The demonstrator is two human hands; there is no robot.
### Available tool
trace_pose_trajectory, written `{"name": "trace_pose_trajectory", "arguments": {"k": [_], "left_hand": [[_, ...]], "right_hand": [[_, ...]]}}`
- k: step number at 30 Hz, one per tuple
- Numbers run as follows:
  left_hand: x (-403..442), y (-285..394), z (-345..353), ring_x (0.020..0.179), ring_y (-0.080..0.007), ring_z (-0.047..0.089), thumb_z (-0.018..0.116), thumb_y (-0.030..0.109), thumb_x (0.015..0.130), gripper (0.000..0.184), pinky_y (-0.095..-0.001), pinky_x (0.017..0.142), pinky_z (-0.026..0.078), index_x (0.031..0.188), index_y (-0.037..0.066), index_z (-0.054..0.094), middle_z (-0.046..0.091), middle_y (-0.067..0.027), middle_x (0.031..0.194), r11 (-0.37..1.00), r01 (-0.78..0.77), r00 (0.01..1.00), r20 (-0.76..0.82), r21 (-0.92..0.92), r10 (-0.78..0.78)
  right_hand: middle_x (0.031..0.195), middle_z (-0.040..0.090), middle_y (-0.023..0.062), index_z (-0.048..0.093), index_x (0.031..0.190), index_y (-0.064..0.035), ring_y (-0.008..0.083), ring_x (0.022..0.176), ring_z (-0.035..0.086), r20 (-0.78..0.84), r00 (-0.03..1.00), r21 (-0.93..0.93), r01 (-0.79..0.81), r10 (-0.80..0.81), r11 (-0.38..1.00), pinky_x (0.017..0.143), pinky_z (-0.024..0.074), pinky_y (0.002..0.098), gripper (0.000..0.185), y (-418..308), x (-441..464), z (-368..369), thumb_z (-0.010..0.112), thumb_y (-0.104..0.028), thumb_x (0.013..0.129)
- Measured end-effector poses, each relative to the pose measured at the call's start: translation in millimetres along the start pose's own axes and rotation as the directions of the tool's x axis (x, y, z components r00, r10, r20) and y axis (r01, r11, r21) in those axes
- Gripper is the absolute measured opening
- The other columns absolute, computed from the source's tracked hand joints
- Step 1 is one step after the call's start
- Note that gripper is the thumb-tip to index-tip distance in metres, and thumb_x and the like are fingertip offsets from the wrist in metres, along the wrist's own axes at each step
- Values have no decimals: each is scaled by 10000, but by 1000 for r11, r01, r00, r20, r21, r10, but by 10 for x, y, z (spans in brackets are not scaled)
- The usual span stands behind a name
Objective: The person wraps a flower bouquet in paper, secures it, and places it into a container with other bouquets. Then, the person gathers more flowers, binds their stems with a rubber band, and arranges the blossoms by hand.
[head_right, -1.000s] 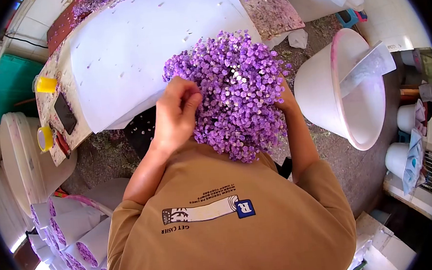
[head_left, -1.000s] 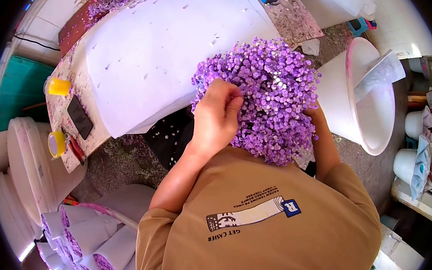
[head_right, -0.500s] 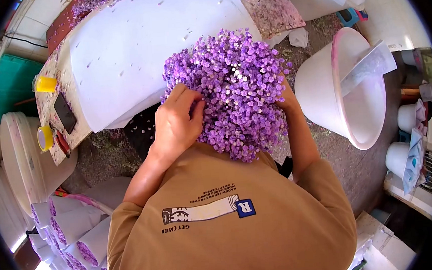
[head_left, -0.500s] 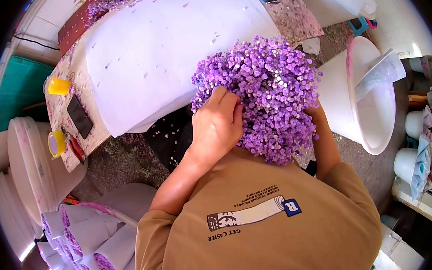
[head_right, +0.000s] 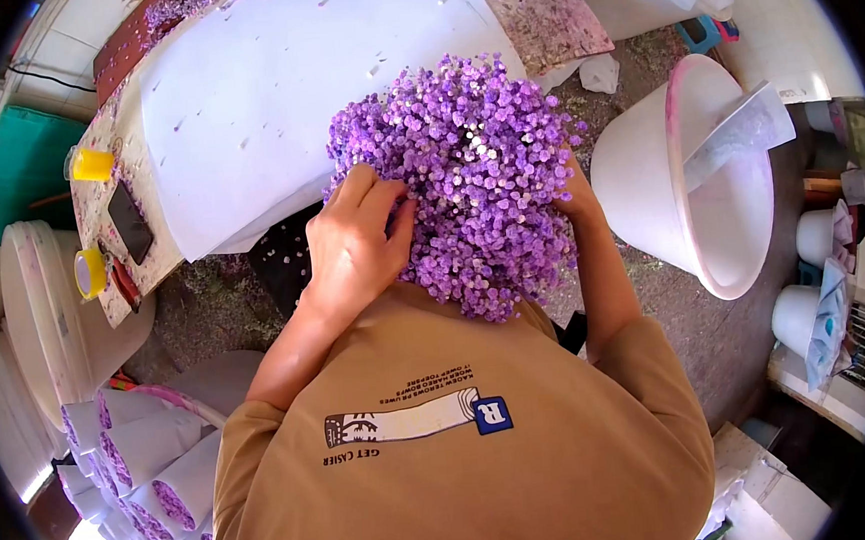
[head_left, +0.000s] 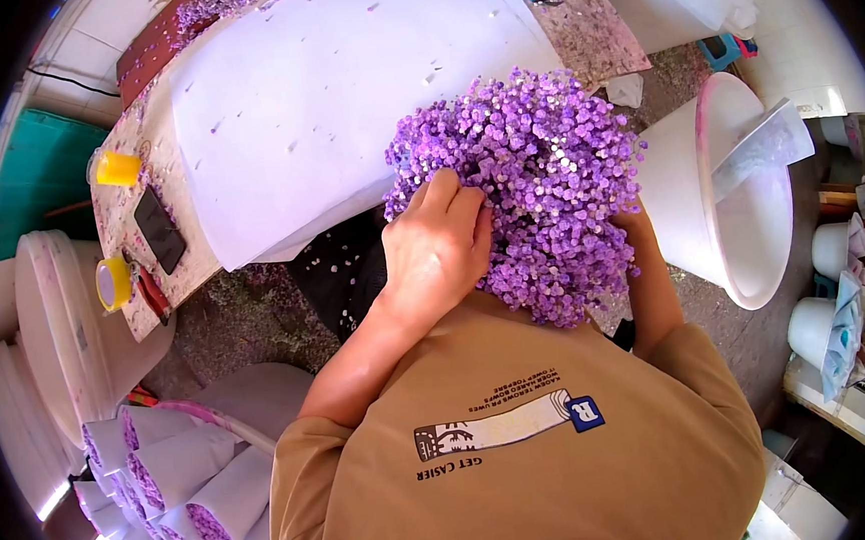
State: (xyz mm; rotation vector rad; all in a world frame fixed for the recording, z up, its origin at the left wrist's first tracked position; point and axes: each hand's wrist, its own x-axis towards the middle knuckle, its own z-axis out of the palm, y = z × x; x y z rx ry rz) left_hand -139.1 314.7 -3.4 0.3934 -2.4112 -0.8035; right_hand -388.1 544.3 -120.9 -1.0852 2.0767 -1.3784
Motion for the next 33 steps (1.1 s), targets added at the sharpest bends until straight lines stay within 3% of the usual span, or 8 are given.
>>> {"name": "trace_pose_trajectory", "arguments": {"k": [7, 10, 13, 17, 19, 23, 30, 33], "left_hand": [[-10, -124, 2, 628, -207, 589, 710, 1, 808, 115, -317, 558, 466, 913, 34, 678, 576, -60, 790, 948, 50, 999, 16, -313, -48], [54, -213, -153, 598, -69, 377, 549, 208, 966, 189, -229, 517, 267, 967, 34, 621, 492, -4, 766, 129, 590, 774, 513, -797, -372], [183, -170, -200, 588, -55, 341, 546, 281, 1012, 270, -232, 506, 236, 957, 26, 616, 486, 1, 737, -66, 580, 758, 567, -812, -322], [234, -161, -56, 605, -57, 416, 652, 188, 979, 180, -242, 506, 314, 962, 9, 649, 511, 17, 705, 338, 621, 782, 533, -707, -323], [216, -118, 45, 633, -62, 496, 730, 89, 924, 112, -264, 535, 413, 972, -1, 684, 568, 18, 700, 759, 359, 932, 251, -543, -262], [230, -70, 145, 612, -87, 516, 766, 38, 854, 140, -272, 558, 438, 970, 2, 698, 605, -36, 717, 955, 108, 994, 3, -276, -112], [250, -87, 136, 595, -88, 494, 685, 45, 881, 77, -279, 530, 418, 946, 5, 685, 595, -23, 741, 901, 156, 988, 55, -404, -146], [256, -249, -77, 584, -57, 418, 561, 130, 980, 177, -220, 535, 316, 951, 5, 682, 566, 24, 745, 123, 595, 782, 537, -794, -316]], "right_hand": [[1358, 641, 135, 588, 1355, 32, 259, 1230, 595, 35, 990, 125, -142, 138, 982, 1087, 452, 393, 502, 73, 61, 6, 713, -131, 897], [1355, 642, 139, 591, 1351, 34, 269, 1228, 596, 43, 994, 11, -99, 98, 995, 1093, 447, 396, 498, 131, 58, -25, 709, -146, 902], [1354, 643, 143, 598, 1342, 36, 277, 1225, 598, 33, 995, -56, -90, 92, 994, 1099, 442, 399, 492, 112, 54, -17, 707, -160, 904], [1357, 642, 146, 599, 1342, 35, 276, 1228, 596, 1, 995, -48, -101, 101, 994, 1101, 439, 399, 494, 123, 65, -19, 708, -161, 902], [1363, 638, 145, 595, 1347, 33, 273, 1232, 593, 10, 995, -26, -104, 104, 994, 1101, 438, 397, 500, 169, 60, -30, 711, -158, 900], [1374, 631, 144, 586, 1359, 30, 266, 1242, 587, 32, 993, 28, -115, 114, 993, 1102, 436, 393, 513, 270, 35, -34, 715, -152, 896], [1412, 603, 142, 556, 1393, 22, 262, 1271, 567, 17, 985, 213, -172, 172, 962, 1113, 426, 390, 553, 384, -17, -40, 724, -150, 894], [1425, 583, 145, 545, 1400, 19, 273, 1293, 550, 5, 997, 18, -79, 79, 997, 1128, 414, 396, 564, 294, -5, -50, 729, -159, 898]]}}
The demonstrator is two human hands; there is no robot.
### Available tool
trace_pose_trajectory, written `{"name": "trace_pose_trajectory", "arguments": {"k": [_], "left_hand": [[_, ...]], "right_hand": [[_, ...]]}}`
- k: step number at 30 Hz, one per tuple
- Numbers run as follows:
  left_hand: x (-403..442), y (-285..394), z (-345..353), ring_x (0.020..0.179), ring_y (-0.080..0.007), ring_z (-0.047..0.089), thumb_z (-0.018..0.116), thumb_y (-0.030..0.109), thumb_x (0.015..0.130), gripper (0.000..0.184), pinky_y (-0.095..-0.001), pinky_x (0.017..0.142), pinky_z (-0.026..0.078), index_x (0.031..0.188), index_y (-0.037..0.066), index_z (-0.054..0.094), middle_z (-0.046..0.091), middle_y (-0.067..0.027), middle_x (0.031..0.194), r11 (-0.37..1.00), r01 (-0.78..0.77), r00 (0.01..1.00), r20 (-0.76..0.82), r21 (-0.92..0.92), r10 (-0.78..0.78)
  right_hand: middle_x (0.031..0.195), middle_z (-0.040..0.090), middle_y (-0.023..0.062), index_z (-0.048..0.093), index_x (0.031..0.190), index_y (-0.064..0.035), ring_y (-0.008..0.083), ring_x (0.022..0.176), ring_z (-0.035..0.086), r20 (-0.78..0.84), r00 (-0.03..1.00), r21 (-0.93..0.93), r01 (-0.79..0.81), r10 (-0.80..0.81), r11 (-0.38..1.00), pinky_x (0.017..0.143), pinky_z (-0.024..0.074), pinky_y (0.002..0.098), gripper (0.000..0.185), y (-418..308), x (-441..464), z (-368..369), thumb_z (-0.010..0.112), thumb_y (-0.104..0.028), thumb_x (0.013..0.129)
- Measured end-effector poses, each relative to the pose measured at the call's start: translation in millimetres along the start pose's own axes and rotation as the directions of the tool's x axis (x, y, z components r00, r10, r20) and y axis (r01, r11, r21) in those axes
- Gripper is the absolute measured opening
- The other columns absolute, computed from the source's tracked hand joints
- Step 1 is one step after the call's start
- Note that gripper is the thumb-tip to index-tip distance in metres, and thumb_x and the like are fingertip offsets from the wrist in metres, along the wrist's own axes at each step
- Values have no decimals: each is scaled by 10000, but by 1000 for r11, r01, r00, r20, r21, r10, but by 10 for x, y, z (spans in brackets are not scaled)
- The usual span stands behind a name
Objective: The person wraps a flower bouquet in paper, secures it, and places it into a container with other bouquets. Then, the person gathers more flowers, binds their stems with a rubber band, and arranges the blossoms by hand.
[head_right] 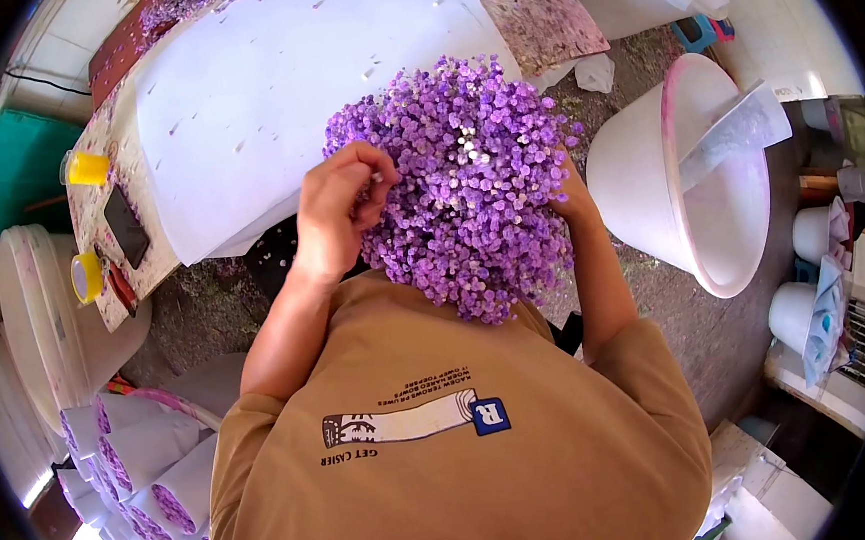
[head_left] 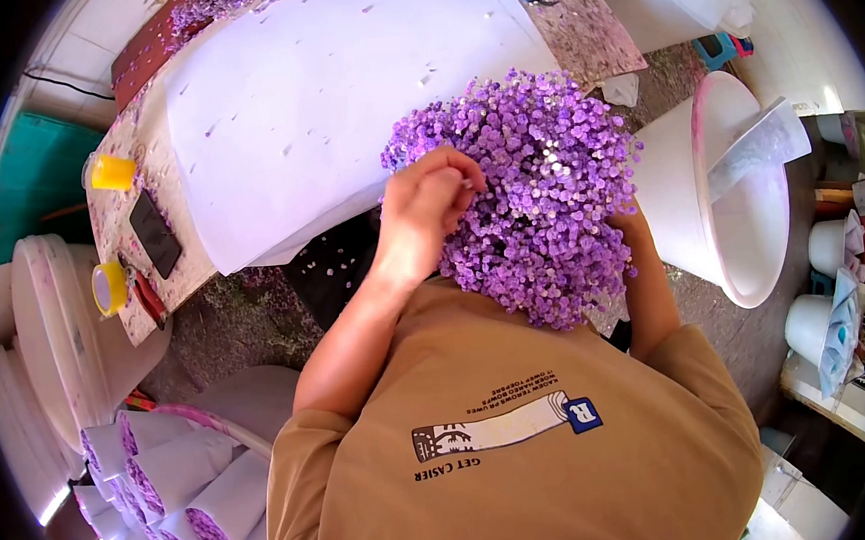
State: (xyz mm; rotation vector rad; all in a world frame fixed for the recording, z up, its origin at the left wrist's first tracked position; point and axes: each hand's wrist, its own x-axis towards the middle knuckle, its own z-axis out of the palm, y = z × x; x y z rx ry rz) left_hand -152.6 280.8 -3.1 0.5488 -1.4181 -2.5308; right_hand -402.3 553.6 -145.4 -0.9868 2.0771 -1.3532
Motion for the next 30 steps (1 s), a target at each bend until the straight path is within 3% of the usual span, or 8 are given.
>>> {"name": "trace_pose_trajectory", "arguments": {"k": [3, 5, 12, 16, 18, 20, 23, 30], "left_hand": [[-34, 61, 34, 606, -58, 448, 613, 85, 954, 118, -225, 546, 340, 988, 5, 691, 551, 30, 740, 998, 38, 999, 20, -42, -37], [-45, -42, 162, 594, -103, 500, 699, 34, 886, 124, -266, 537, 405, 1008, 11, 698, 581, -3, 749, 779, -243, 965, 61, 578, 255], [73, -222, 231, 650, -171, 598, 747, 17, 860, 151, -298, 606, 496, 999, 18, 689, 634, -72, 807, 328, -468, 780, 209, 821, 590], [1, -151, 148, 674, -134, 590, 693, 53, 935, 83, -286, 609, 487, 1007, 20, 672, 625, -34, 805, 667, -373, 892, 51, 645, 450], [-55, -44, -26, 711, -89, 561, 638, 109, 996, 99, -259, 614, 460, 1037, 22, 662, 607, -2, 811, 998, 40, 996, 82, -44, -36], [-96, -15, -19, 695, -75, 532, 619, 150, 1011, 135, -243, 611, 435, 1048, 27, 660, 603, 4, 808, 999, 26, 986, 165, -43, -18], [-219, -13, 242, 625, -138, 588, 733, 133, 919, 141, -293, 569, 472, 999, 29, 680, 632, -27, 803, 684, -161, 986, 93, 711, 135], [-118, -265, 342, 612, -236, 637, 757, 85, 838, 143, -363, 558, 508, 951, 30, 690, 657, -100, 803, 213, -410, 798, 236, 887, 554]], "right_hand": [[1434, 570, 148, 537, 1405, 17, 281, 1308, 539, 10, 998, -131, 67, -66, 989, 1137, 406, 400, 571, -35, 12, 12, 732, -166, 900], [1437, 569, 148, 535, 1408, 18, 280, 1311, 538, 10, 998, -123, 59, -58, 991, 1139, 404, 399, 571, -36, 22, 15, 729, -166, 903], [1446, 568, 148, 528, 1418, 20, 279, 1320, 535, 6, 1000, -57, -12, 12, 998, 1145, 398, 395, 572, -41, -14, 2, 720, -165, 911], [1451, 567, 148, 524, 1423, 21, 278, 1325, 533, 9, 999, -14, -38, 38, 999, 1148, 394, 394, 573, 18, -4, 5, 715, -165, 916], [1454, 566, 148, 522, 1426, 22, 277, 1327, 532, 9, 999, -2, -37, 37, 999, 1150, 393, 393, 573, 54, 1, 0, 712, -165, 919], [1459, 563, 152, 515, 1433, 25, 279, 1333, 528, 21, 1000, -20, -21, 21, 1000, 1154, 387, 391, 575, 78, 9, 3, 705, -164, 924], [1464, 560, 159, 508, 1440, 29, 283, 1341, 522, 31, 1000, -44, -1, 3, 999, 1161, 379, 390, 573, 178, 31, -4, 692, -162, 931], [1457, 566, 157, 523, 1427, 28, 287, 1339, 525, 57, 997, 25, 50, -51, 998, 1159, 382, 400, 569, 137, 38, 8, 690, -180, 924]]}}
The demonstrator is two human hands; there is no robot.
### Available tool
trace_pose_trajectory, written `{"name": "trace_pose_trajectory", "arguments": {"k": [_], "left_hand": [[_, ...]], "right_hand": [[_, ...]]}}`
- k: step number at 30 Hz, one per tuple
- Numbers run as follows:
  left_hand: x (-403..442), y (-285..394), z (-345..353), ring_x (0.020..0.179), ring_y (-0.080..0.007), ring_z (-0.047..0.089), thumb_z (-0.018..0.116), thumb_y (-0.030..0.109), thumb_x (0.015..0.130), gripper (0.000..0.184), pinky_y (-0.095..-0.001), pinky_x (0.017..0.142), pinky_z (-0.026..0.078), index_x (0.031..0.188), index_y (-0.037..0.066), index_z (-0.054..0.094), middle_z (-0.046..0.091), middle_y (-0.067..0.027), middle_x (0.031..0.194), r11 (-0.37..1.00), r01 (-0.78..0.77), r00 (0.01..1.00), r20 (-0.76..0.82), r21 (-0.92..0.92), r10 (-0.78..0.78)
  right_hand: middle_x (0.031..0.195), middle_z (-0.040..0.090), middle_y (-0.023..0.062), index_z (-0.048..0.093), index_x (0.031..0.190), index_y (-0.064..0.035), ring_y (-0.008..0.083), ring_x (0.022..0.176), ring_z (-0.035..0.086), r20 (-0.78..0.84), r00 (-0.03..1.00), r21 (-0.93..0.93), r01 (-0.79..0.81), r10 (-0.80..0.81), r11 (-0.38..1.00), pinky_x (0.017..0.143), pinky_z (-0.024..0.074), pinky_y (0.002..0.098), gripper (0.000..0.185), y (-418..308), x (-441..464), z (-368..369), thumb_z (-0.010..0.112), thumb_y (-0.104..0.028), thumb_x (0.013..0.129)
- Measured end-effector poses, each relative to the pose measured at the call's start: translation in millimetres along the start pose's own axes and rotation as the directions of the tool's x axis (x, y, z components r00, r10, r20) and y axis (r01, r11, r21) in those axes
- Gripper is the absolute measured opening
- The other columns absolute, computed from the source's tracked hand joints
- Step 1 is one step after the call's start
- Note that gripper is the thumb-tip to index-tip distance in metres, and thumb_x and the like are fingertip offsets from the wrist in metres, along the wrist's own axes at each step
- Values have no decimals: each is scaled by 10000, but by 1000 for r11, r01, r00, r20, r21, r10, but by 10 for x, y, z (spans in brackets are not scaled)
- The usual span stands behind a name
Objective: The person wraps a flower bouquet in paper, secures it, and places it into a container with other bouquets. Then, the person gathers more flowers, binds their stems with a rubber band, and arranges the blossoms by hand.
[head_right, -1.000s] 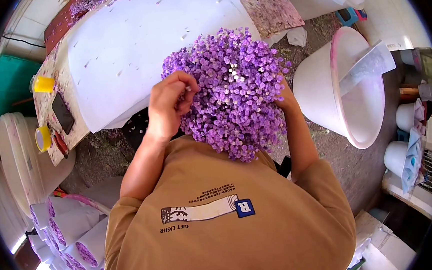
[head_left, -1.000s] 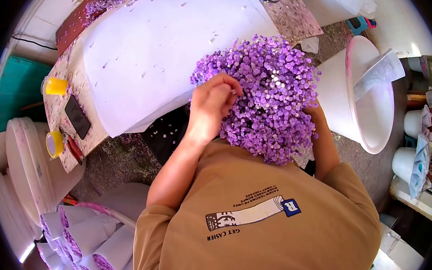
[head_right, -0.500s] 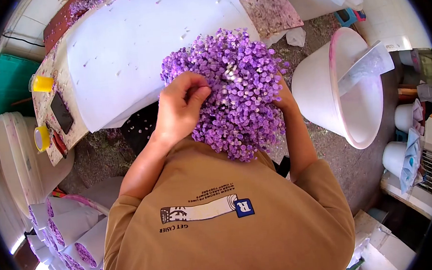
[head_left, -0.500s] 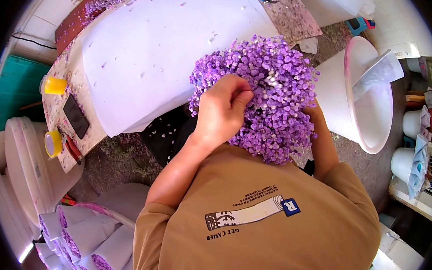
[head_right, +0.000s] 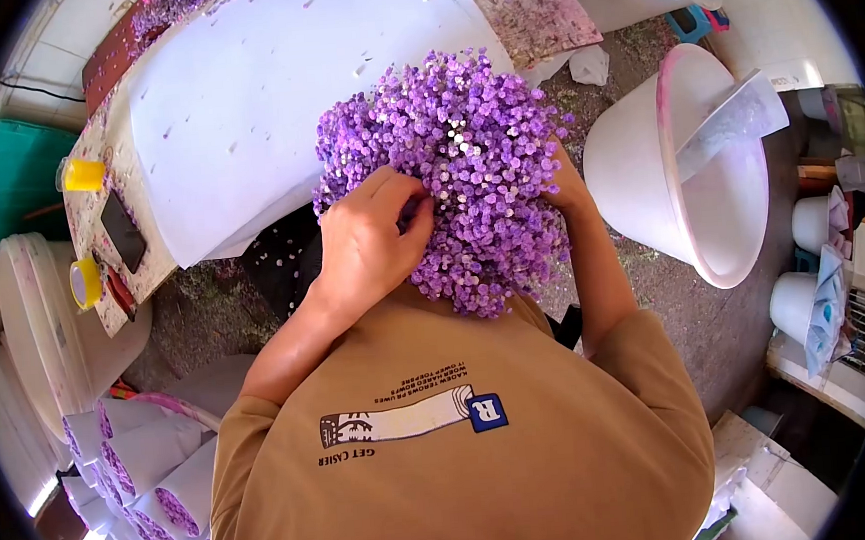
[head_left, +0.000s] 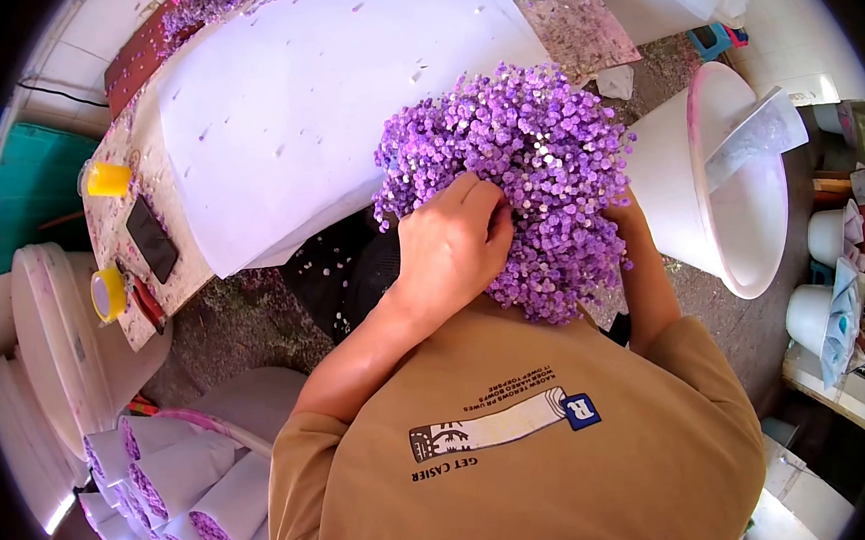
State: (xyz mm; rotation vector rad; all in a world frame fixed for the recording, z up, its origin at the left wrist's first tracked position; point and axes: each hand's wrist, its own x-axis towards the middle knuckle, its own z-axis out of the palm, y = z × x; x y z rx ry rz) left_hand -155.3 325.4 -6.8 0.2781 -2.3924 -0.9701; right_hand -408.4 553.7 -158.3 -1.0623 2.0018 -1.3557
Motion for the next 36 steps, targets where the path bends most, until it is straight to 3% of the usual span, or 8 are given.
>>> {"name": "trace_pose_trajectory", "arguments": {"k": [4, 7, 12, 14, 19, 24, 28, 36], "left_hand": [[-7, 38, -95, 577, -131, 538, 696, 68, 875, 74, -292, 536, 444, 936, 30, 679, 612, -34, 753, 950, 130, 992, 33, -284, -126], [31, -20, -337, 648, -6, 431, 615, 64, 962, 85, -199, 568, 339, 1016, 19, 663, 555, 62, 767, 359, 572, 812, 447, -737, -375], [50, 115, -169, 606, -49, 491, 693, 19, 929, 134, -232, 545, 393, 1062, 23, 683, 600, 18, 782, 785, 368, 923, 295, -499, -246], [68, 80, -43, 585, -120, 557, 729, -1, 897, 148, -273, 557, 457, 1040, 13, 692, 633, -50, 787, 955, 37, 997, 69, -294, -17], [34, 30, -45, 599, -135, 561, 706, 4, 930, 104, -281, 573, 467, 1030, 9, 677, 627, -55, 795, 940, 24, 998, 59, -341, -3], [145, -13, -290, 748, -59, 480, 660, 124, 1008, 109, -270, 650, 434, 1027, 24, 621, 566, 18, 815, 360, 559, 824, 454, -747, -339], [295, 89, -270, 673, -57, 440, 707, 149, 952, 240, -244, 603, 399, 1140, 7, 661, 503, 30, 748, 842, 377, 910, 323, -386, -259], [369, 42, -144, 643, -98, 466, 737, 108, 868, 211, -293, 592, 423, 1046, -3, 713, 530, -34, 707, 928, 253, 950, 253, -272, -184]], "right_hand": [[1459, 567, 152, 524, 1425, 30, 291, 1331, 533, -52, 996, -79, 65, -69, 995, 1154, 388, 405, 571, -100, -30, 29, 683, -192, 924], [1421, 602, 150, 557, 1397, 33, 276, 1297, 562, -25, 1000, 78, 17, -15, 997, 1137, 408, 399, 550, -401, 26, 85, 692, -196, 915], [1371, 640, 150, 587, 1368, 38, 258, 1264, 587, 8, 998, 143, -66, 65, 988, 1115, 432, 400, 578, -627, 50, 83, 747, -225, 879], [1386, 628, 148, 574, 1382, 35, 261, 1272, 581, 5, 990, 36, -142, 142, 989, 1119, 428, 400, 590, -780, 45, 91, 745, -230, 884], [1452, 567, 156, 526, 1426, 25, 284, 1329, 529, -48, 993, 44, -104, 106, 994, 1153, 388, 413, 634, -393, -10, 68, 737, -258, 899], [1475, 539, 165, 510, 1437, 22, 303, 1358, 501, 5, 995, 109, -102, 102, 989, 1176, 358, 425, 647, -233, 24, 59, 730, -286, 913], [1455, 564, 151, 511, 1436, 21, 289, 1338, 528, -33, 995, 13, -99, 99, 995, 1172, 367, 417, 633, -243, -8, 78, 735, -264, 918], [1453, 585, 138, 538, 1423, 22, 257, 1324, 549, 27, 970, 112, -242, 241, 964, 1161, 387, 403, 592, -744, 37, 103, 741, -204, 915]]}}
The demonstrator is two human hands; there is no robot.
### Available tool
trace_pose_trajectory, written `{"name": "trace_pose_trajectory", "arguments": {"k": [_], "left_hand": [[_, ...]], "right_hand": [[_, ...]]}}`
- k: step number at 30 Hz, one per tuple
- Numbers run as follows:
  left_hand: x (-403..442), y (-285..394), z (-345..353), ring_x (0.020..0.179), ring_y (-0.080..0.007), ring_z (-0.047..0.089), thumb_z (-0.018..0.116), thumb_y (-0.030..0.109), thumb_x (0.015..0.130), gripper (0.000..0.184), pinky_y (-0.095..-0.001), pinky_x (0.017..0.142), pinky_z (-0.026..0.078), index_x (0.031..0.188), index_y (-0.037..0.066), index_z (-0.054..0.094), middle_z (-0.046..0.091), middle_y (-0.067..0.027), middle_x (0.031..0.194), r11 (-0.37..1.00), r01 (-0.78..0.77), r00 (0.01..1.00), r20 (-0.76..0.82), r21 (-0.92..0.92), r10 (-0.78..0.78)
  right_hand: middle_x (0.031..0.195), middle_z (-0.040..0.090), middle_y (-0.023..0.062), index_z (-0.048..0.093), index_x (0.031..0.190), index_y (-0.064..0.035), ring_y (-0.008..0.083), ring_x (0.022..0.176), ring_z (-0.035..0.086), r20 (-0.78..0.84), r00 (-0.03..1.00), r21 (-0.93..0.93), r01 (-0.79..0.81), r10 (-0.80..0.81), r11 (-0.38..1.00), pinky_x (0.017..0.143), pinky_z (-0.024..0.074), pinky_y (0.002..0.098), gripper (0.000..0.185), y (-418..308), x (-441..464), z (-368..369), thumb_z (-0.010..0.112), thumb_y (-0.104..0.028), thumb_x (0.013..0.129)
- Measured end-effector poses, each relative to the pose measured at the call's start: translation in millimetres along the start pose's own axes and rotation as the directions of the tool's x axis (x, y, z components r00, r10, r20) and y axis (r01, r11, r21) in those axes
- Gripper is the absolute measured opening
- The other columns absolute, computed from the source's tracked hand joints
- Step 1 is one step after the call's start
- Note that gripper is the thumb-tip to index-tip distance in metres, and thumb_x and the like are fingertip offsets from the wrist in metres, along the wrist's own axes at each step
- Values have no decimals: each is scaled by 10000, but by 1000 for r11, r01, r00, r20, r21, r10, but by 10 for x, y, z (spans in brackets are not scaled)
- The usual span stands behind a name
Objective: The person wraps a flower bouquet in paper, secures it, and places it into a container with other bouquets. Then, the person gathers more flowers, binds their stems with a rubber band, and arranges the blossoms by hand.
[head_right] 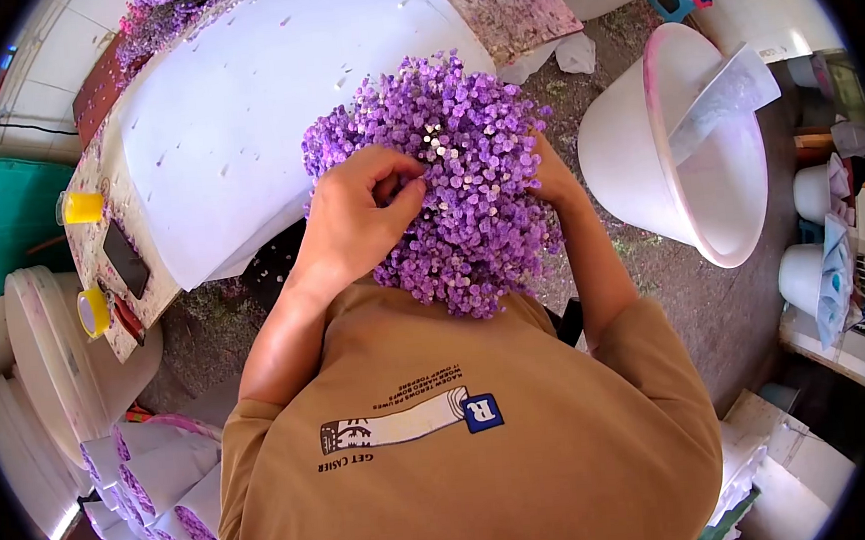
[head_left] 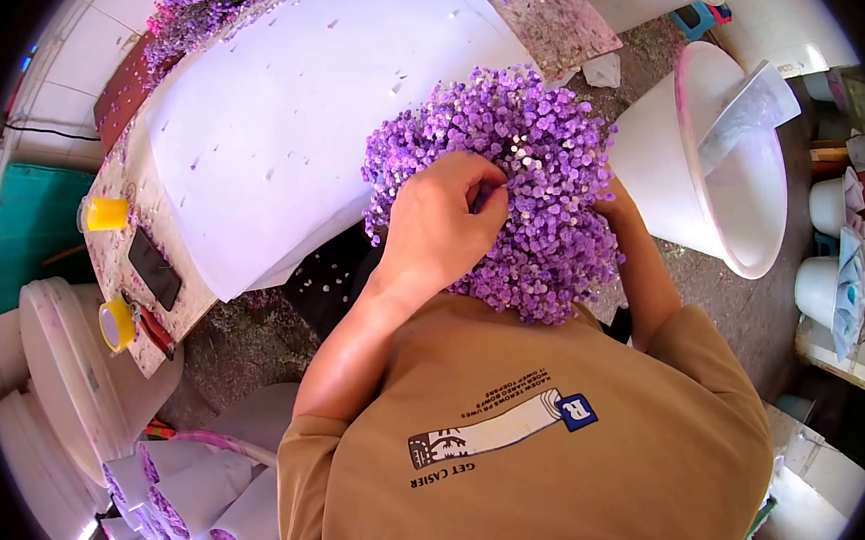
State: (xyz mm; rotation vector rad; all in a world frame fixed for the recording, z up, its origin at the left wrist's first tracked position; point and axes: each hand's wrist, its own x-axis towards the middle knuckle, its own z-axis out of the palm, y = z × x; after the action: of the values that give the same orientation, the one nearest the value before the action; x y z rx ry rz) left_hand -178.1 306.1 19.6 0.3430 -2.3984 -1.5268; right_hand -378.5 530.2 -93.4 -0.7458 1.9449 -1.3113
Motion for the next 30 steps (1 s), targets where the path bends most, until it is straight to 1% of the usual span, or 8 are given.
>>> {"name": "trace_pose_trajectory", "arguments": {"k": [7, 9, 12, 14, 16, 17, 20, 30], "left_hand": [[-99, -70, 113, 688, -58, 488, 687, 62, 935, 73, -236, 615, 411, 987, 10, 688, 602, 10, 802, 941, 70, 993, -65, -333, -96], [-161, -88, 78, 773, -30, 506, 662, 35, 966, 80, -198, 674, 414, 1039, 4, 657, 601, 33, 854, 782, 161, 972, -40, -602, -231], [-147, -133, -128, 621, -55, 415, 542, 113, 1001, 110, -219, 536, 327, 954, 34, 602, 593, -45, 848, 239, 212, 961, 158, -947, -225], [-132, -21, -156, 568, -60, 353, 486, 144, 1006, 162, -233, 487, 261, 906, 51, 575, 576, -65, 808, 259, 170, 971, 117, -951, -210], [-136, 10, -190, 581, -54, 386, 538, 131, 997, 126, -229, 492, 282, 920, 50, 597, 580, -49, 803, 353, 352, 933, 297, -867, -203], [-126, 134, -170, 637, -55, 465, 594, 101, 977, 75, -232, 533, 349, 937, 45, 624, 589, -29, 795, 534, 408, 912, 303, -741, -276], [-112, 41, 79, 683, -60, 503, 576, 57, 1010, 112, -234, 591, 395, 1070, -2, 649, 606, -15, 813, 858, 97, 984, 179, -504, -6], [-42, 48, 106, 595, -169, 602, 690, 40, 905, 143, -316, 575, 488, 1040, -5, 701, 672, -125, 761, 991, 72, 997, -12, -115, -74]], "right_hand": [[1434, 591, 134, 502, 1443, 25, 237, 1292, 568, -6, 999, 77, 38, -38, 996, 1144, 404, 388, 667, 131, 42, 14, 771, -237, 892], [1430, 587, 140, 457, 1468, 28, 236, 1296, 559, -17, 998, 149, 69, -68, 986, 1142, 402, 390, 729, 238, 37, -12, 786, -249, 880], [1446, 572, 142, 438, 1478, 31, 238, 1310, 544, -48, 996, 101, 82, -77, 992, 1144, 396, 392, 748, 247, 50, -23, 796, -228, 874], [1464, 558, 141, 444, 1473, 32, 241, 1320, 533, -53, 994, 73, 100, -96, 992, 1149, 390, 395, 736, 209, 49, -26, 800, -205, 874], [1454, 568, 140, 465, 1461, 32, 239, 1309, 544, -88, 993, -72, 68, -74, 995, 1144, 396, 396, 728, 115, 4, -12, 809, -212, 867], [1451, 571, 140, 472, 1456, 32, 239, 1305, 548, -101, 993, -119, 54, -67, 991, 1143, 398, 396, 725, 18, -15, 4, 812, -214, 865], [1425, 594, 137, 477, 1450, 34, 234, 1285, 565, 0, 1000, 88, -12, 12, 996, 1129, 416, 392, 736, -159, -24, 32, 826, -224, 856], [1407, 611, 131, 506, 1434, 39, 225, 1272, 574, -11, 999, -3, 41, -41, 999, 1111, 434, 382, 711, -105, -1, 24, 817, -241, 860]]}}
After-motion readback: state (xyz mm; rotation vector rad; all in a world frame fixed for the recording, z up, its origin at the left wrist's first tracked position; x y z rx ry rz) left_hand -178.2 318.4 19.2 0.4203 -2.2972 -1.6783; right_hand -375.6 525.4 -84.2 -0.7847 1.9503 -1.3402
